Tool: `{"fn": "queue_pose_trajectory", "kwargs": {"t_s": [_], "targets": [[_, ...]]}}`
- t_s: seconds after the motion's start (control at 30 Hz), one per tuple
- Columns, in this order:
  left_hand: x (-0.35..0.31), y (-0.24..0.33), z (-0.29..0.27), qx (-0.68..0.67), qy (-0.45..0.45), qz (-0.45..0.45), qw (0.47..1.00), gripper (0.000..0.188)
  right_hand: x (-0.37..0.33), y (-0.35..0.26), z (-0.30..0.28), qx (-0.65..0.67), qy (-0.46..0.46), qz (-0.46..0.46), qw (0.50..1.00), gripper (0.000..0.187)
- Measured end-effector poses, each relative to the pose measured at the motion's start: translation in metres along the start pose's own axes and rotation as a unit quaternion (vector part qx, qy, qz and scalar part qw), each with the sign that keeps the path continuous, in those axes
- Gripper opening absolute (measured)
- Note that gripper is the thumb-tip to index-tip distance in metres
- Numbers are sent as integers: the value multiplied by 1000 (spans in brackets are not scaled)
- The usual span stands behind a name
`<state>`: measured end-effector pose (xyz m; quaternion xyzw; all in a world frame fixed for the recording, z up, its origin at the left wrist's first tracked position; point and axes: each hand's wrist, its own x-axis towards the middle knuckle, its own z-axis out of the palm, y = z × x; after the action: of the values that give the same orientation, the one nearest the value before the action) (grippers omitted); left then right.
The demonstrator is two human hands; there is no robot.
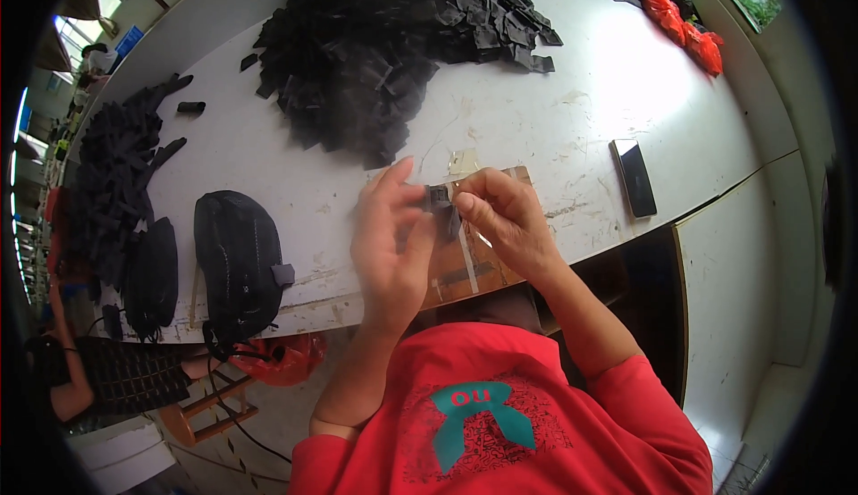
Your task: Assembling small black fabric pieces on a workbench by applying thin strips or adhesive.
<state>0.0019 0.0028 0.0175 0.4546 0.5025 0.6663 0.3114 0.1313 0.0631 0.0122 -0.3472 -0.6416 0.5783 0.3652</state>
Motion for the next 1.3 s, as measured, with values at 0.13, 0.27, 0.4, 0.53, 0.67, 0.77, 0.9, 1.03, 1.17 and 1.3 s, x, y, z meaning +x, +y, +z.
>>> {"fn": "queue_pose_trajectory", "kwargs": {"t_s": [0.13, 0.27, 0.4, 0.53, 0.67, 0.77, 0.9, 1.03, 1.17, 1.3], "targets": [[17, 3, -3, 36, -146, 85, 985, 12, -10, -12, -4, -134, 55, -181, 973, 33], [6, 9, 1, -132, 7, 0, 991, 6, -12, -24, 9, -254, 107, -280, 920, 32], [4, 4, -1, -302, 30, -50, 951, 9, -7, -25, 15, -284, 151, -303, 897, 25], [-4, 0, -5, -294, 39, -76, 952, 9, -8, -19, 11, -290, 130, -289, 903, 19], [-10, -4, -5, -255, 41, -64, 964, 7, -8, -6, 12, -236, 98, -273, 927, 16], [-10, -7, -8, -206, 41, -47, 976, 6, -7, -7, 14, -247, 109, -290, 918, 16], [1, -14, -7, -53, 61, -56, 995, 7, -7, -16, 3, -230, 76, -214, 946, 13], [23, -71, -26, 92, 15, -149, 984, 11, -30, -42, -37, 60, 200, -88, 974, 16], [43, -122, -19, 335, -35, -107, 935, 27, -99, 16, -69, -206, 201, 48, 956, 22], [50, -135, 0, 546, -119, -118, 821, 40, -168, 84, -84, -198, 264, 210, 921, 22]]}}
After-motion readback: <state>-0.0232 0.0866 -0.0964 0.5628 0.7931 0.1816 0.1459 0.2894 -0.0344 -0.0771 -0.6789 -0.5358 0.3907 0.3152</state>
